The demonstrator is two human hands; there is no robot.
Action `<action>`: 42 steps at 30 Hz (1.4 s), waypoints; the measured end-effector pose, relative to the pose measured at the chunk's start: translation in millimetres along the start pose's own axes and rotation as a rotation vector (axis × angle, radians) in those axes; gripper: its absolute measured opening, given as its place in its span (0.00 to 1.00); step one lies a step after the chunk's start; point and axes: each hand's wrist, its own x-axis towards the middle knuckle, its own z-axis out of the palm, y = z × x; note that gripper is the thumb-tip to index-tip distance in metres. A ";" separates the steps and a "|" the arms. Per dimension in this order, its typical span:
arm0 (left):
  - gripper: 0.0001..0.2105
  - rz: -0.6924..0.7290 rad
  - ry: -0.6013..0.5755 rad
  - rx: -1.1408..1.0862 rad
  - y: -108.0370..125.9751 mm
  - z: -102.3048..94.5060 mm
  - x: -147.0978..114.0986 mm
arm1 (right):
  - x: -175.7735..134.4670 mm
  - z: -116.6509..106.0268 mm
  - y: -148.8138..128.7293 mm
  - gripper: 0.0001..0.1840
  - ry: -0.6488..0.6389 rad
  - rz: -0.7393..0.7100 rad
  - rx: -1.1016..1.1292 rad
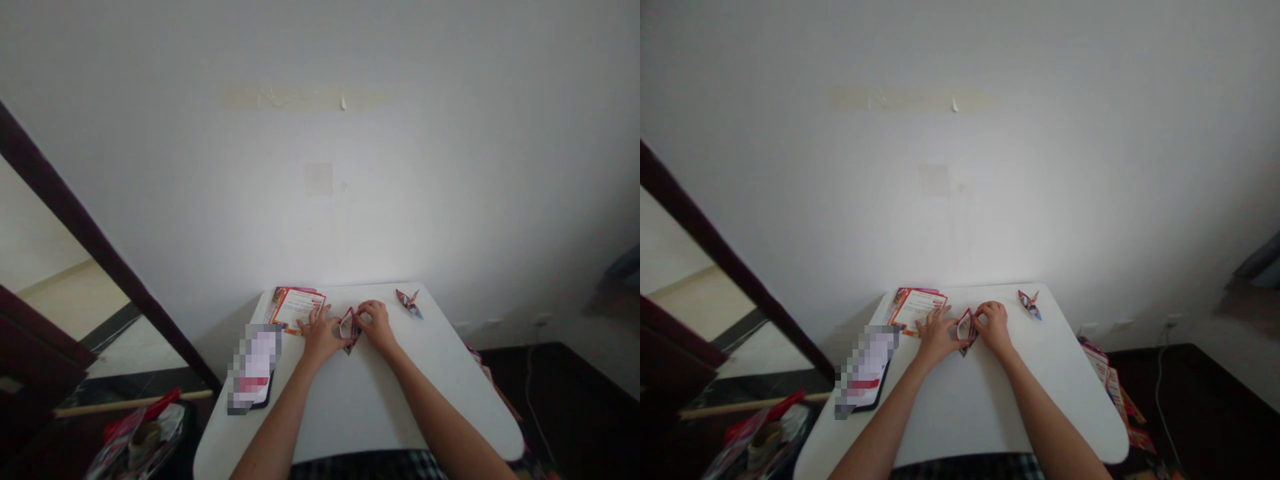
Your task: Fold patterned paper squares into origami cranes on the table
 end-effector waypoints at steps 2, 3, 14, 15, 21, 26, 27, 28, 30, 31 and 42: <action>0.28 0.002 0.001 0.006 0.9 -0.6 -0.5 | -0.4 -1.1 -1.2 0.06 0.013 -0.021 0.009; 0.28 0.004 0.008 0.009 1.2 -0.7 -0.7 | -0.5 -2.0 -2.2 0.08 0.017 -0.035 0.015; 0.26 0.026 0.044 -0.004 3.5 1.5 -2.5 | 1.2 -1.8 -5.0 0.06 0.044 -0.027 0.080; 0.26 0.026 0.039 -0.005 3.9 1.5 -2.6 | 1.4 -1.4 -4.5 0.06 0.043 -0.023 0.079; 0.26 0.038 0.034 -0.006 5.2 0.5 -2.8 | 2.3 -0.1 -2.2 0.08 0.038 -0.045 0.068; 0.25 0.045 0.050 -0.019 4.6 2.5 -2.9 | 3.3 1.7 -0.7 0.07 0.041 -0.033 0.068; 0.25 0.049 0.056 -0.019 4.6 3.1 -3.0 | 3.5 2.0 -0.3 0.07 0.044 -0.028 0.068; 0.25 0.054 0.061 -0.019 4.7 3.7 -3.1 | 3.6 2.3 0.2 0.07 0.047 -0.023 0.069; 0.25 0.059 0.065 -0.014 5.1 4.4 -3.5 | 3.9 2.9 1.5 0.07 0.052 -0.019 0.078; 0.25 0.058 0.062 -0.011 5.3 4.3 -3.8 | 4.0 3.1 2.2 0.07 0.054 -0.021 0.085; 0.25 0.052 0.033 -0.035 6.2 2.9 -4.5 | 5.4 4.0 5.1 0.08 0.071 -0.020 0.087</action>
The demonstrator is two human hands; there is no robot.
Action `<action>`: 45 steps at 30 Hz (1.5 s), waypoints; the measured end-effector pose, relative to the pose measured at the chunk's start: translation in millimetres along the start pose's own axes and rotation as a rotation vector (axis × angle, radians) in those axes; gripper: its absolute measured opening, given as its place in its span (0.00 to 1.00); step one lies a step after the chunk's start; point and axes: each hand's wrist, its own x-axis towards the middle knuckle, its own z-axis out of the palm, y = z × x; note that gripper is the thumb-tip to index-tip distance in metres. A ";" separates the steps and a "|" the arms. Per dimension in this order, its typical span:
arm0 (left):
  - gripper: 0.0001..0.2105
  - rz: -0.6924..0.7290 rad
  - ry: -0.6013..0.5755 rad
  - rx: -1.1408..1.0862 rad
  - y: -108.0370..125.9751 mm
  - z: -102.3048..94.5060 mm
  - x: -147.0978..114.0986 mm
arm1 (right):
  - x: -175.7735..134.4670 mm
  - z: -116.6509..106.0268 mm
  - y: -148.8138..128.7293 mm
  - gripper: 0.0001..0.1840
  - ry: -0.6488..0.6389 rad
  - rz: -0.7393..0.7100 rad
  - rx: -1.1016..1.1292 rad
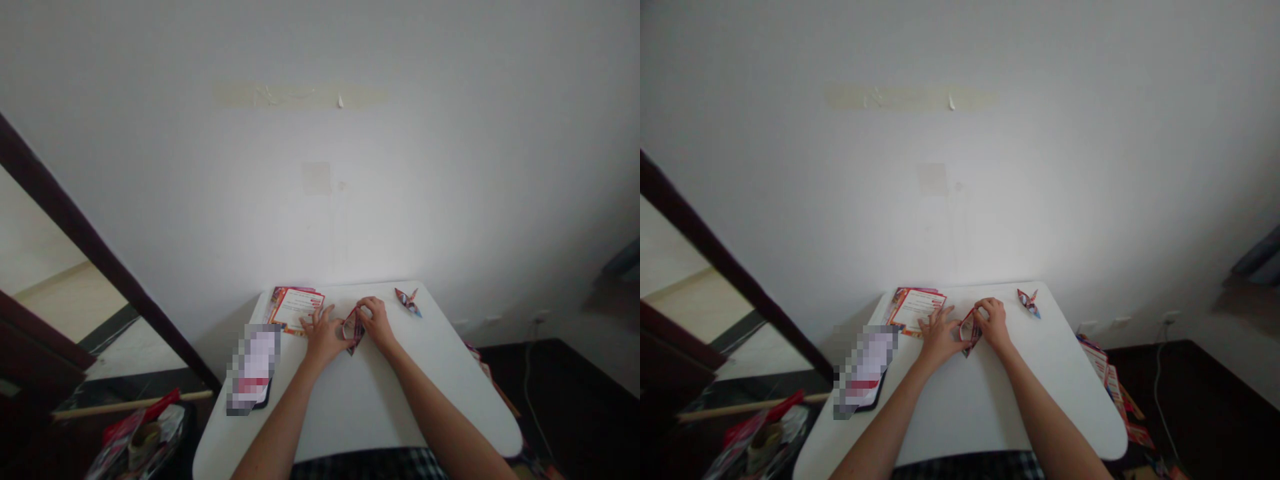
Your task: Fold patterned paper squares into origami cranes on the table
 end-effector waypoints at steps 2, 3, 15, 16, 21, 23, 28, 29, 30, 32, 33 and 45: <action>0.25 0.004 0.005 0.002 0.0 0.7 0.2 | 0.0 -0.2 -0.1 0.09 -0.007 0.005 0.003; 0.24 0.004 0.007 0.006 0.3 0.6 0.1 | 0.1 -0.4 -0.3 0.09 -0.011 0.006 0.009; 0.24 -0.006 -0.006 0.018 4.3 -5.0 -2.0 | 1.8 -1.5 -2.9 0.11 -0.036 0.022 -0.017; 0.24 -0.006 0.004 0.023 3.2 -3.9 -1.5 | 1.5 -1.7 -2.4 0.11 -0.041 0.021 -0.025; 0.23 -0.060 0.069 0.066 -2.6 -0.6 1.3 | -1.5 -6.8 1.3 0.12 -0.104 -0.006 -0.063; 0.22 -0.077 0.092 0.074 -4.3 -0.8 1.7 | -3.1 -8.5 3.2 0.11 -0.130 -0.019 -0.099; 0.22 -0.094 0.105 0.069 -4.8 -1.8 1.9 | -5.8 -7.0 5.8 0.06 -0.179 -0.044 -0.194; 0.22 -0.095 0.104 0.066 -4.3 -2.0 1.9 | -6.0 -6.4 5.9 0.05 -0.188 -0.046 -0.205; 0.22 -0.095 0.101 0.063 -3.8 -2.4 2.0 | -6.2 -5.9 5.8 0.05 -0.197 -0.047 -0.214; 0.22 -0.088 0.089 0.053 -3.2 -3.9 2.2 | -6.2 -5.5 5.7 0.04 -0.203 -0.046 -0.225; 0.22 -0.087 0.080 0.044 -3.3 -5.0 2.5 | -6.1 -5.6 5.8 0.04 -0.202 -0.044 -0.226; 0.12 0.031 -0.045 -0.001 -25.9 -11.1 10.6 | -5.0 -8.2 8.6 0.06 -0.180 -0.025 -0.227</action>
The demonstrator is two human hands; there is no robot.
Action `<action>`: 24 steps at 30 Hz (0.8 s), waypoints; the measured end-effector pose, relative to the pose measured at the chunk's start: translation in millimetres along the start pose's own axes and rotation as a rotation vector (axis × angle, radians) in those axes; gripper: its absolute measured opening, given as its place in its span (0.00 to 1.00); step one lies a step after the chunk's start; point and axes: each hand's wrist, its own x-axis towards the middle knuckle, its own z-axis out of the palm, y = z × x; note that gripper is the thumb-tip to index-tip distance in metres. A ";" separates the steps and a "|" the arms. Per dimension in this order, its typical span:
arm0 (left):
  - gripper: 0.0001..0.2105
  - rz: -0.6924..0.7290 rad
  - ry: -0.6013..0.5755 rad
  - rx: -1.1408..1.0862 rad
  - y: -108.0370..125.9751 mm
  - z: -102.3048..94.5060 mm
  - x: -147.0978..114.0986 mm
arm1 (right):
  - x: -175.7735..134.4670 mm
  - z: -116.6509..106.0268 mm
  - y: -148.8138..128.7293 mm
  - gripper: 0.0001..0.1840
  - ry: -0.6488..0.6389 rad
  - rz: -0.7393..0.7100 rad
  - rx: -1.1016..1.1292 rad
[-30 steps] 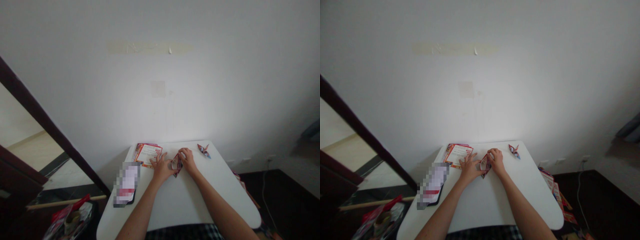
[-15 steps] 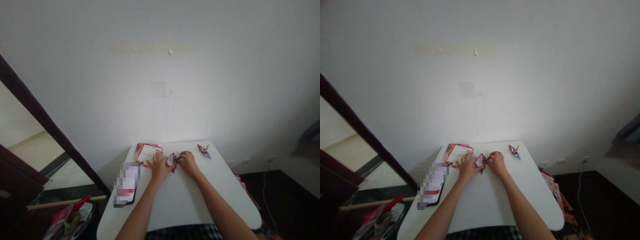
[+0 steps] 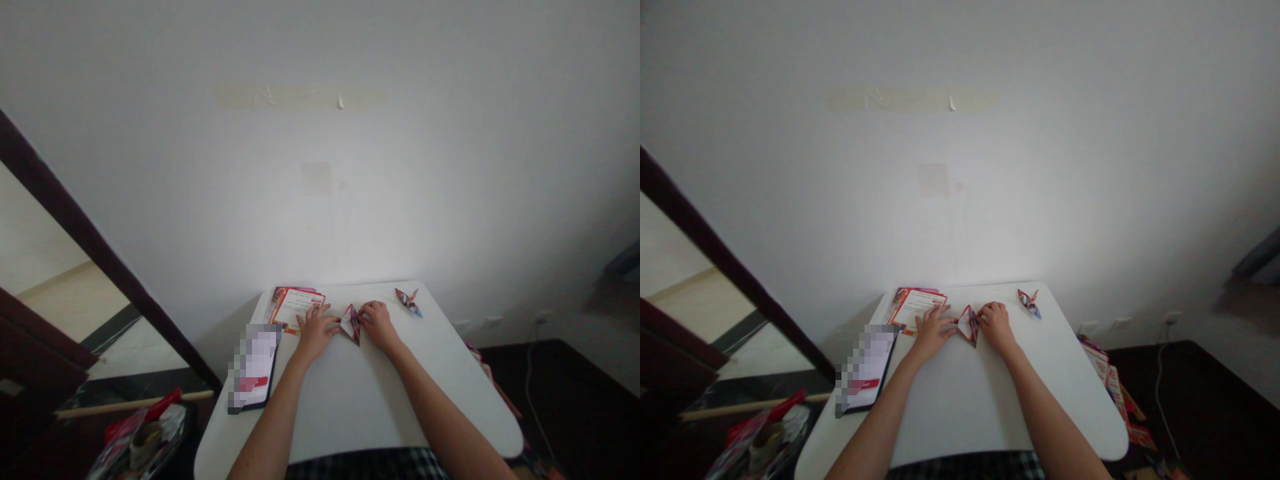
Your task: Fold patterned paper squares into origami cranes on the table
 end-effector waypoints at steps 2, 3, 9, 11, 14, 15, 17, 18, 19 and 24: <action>0.11 -0.012 0.022 -0.011 -0.5 2.2 1.0 | -0.2 -0.2 -0.6 0.05 -0.001 -0.003 -0.007; 0.10 -0.020 0.027 -0.017 -0.2 3.0 1.4 | -0.2 -0.3 -0.9 0.05 -0.005 -0.007 -0.009; 0.08 -0.060 0.022 -0.035 5.3 2.1 1.4 | -0.9 0.4 -2.7 0.04 -0.027 -0.029 -0.014; 0.08 -0.068 0.025 -0.037 7.3 1.7 0.9 | -1.4 0.9 -3.2 0.03 -0.021 -0.035 -0.012; 0.07 -0.074 0.054 -0.048 8.9 3.2 0.2 | -2.0 0.5 -4.4 0.03 -0.018 -0.043 -0.011; 0.07 -0.075 0.070 -0.049 9.1 4.2 -0.1 | -2.2 0.2 -5.0 0.03 -0.022 -0.045 -0.013; 0.07 -0.069 0.101 -0.042 9.1 6.1 -0.5 | -2.4 -0.4 -6.3 0.03 -0.033 -0.048 -0.016; 0.07 -0.061 0.112 -0.036 9.1 7.0 -0.7 | -2.5 -0.6 -6.9 0.03 -0.037 -0.048 -0.016; 0.07 -0.053 0.120 -0.030 9.2 7.7 -0.9 | -2.5 -0.8 -7.4 0.03 -0.041 -0.049 -0.016; 0.07 -0.031 0.138 -0.026 11.4 10.4 -1.1 | -2.7 -0.5 -9.2 0.03 -0.052 -0.039 -0.022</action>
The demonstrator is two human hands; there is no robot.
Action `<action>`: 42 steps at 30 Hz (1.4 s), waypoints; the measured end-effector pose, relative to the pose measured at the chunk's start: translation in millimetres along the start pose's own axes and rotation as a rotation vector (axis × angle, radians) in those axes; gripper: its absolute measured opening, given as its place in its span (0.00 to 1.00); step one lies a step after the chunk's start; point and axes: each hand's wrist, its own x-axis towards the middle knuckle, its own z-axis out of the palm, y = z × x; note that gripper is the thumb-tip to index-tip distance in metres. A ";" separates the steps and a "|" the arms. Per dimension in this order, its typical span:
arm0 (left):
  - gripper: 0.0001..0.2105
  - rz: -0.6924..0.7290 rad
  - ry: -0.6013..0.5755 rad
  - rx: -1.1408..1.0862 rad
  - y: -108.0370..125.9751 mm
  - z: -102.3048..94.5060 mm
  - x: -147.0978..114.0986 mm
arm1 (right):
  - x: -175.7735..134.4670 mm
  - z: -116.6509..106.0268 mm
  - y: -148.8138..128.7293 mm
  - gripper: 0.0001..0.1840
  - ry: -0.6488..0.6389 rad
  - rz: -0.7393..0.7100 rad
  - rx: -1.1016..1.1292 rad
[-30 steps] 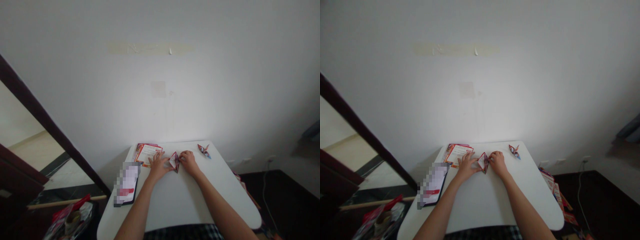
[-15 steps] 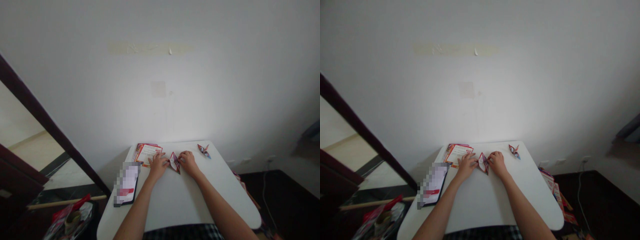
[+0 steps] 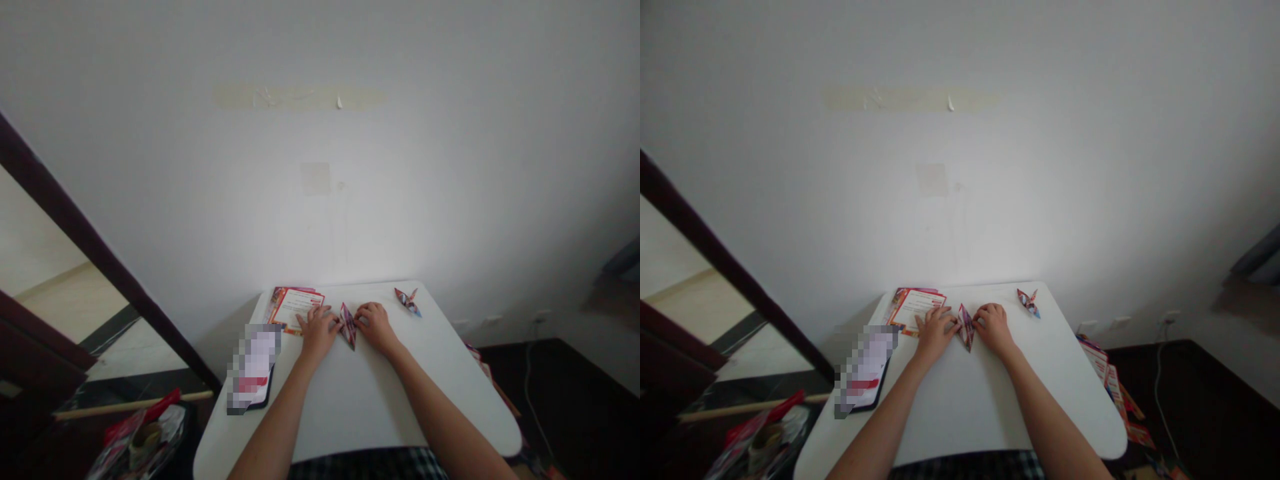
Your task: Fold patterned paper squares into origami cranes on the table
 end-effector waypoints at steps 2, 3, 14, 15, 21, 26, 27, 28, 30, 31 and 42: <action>0.07 0.005 0.009 -0.004 1.3 1.5 -0.1 | -0.1 -0.2 -0.8 0.02 -0.005 0.006 -0.002; 0.07 0.008 0.014 -0.004 1.9 2.4 -0.3 | -0.2 -0.5 -1.4 0.02 -0.008 0.010 -0.005; 0.04 -0.031 0.043 0.009 3.5 10.8 3.4 | -1.4 -8.5 -10.7 0.07 -0.070 0.056 -0.047; 0.04 -0.046 0.040 -0.001 3.3 11.2 4.5 | -1.5 -9.0 -11.1 0.07 -0.072 0.057 -0.051; 0.06 -0.082 0.046 -0.021 2.7 11.8 7.8 | -2.7 -11.0 -13.0 0.08 -0.077 0.043 -0.070; 0.07 -0.095 0.064 0.002 1.7 10.1 7.1 | -3.5 -10.9 -17.6 0.14 -0.068 0.039 -0.106; 0.07 -0.097 0.072 0.012 1.2 10.0 7.1 | -3.7 -10.6 -19.3 0.17 -0.061 0.044 -0.115; 0.08 -0.097 0.080 0.021 0.6 10.1 7.2 | -3.9 -10.2 -21.2 0.19 -0.052 0.050 -0.125; 0.09 -0.092 0.093 0.036 -0.6 10.6 7.5 | -4.1 -9.5 -24.6 0.21 -0.038 0.063 -0.140; 0.09 -0.090 0.097 0.043 -1.2 10.9 7.6 | -3.9 -9.4 -25.8 0.23 -0.037 0.070 -0.145; 0.11 -0.105 0.084 0.094 -0.7 9.8 7.3 | -7.3 -26.1 -16.7 0.39 -0.211 0.001 -0.067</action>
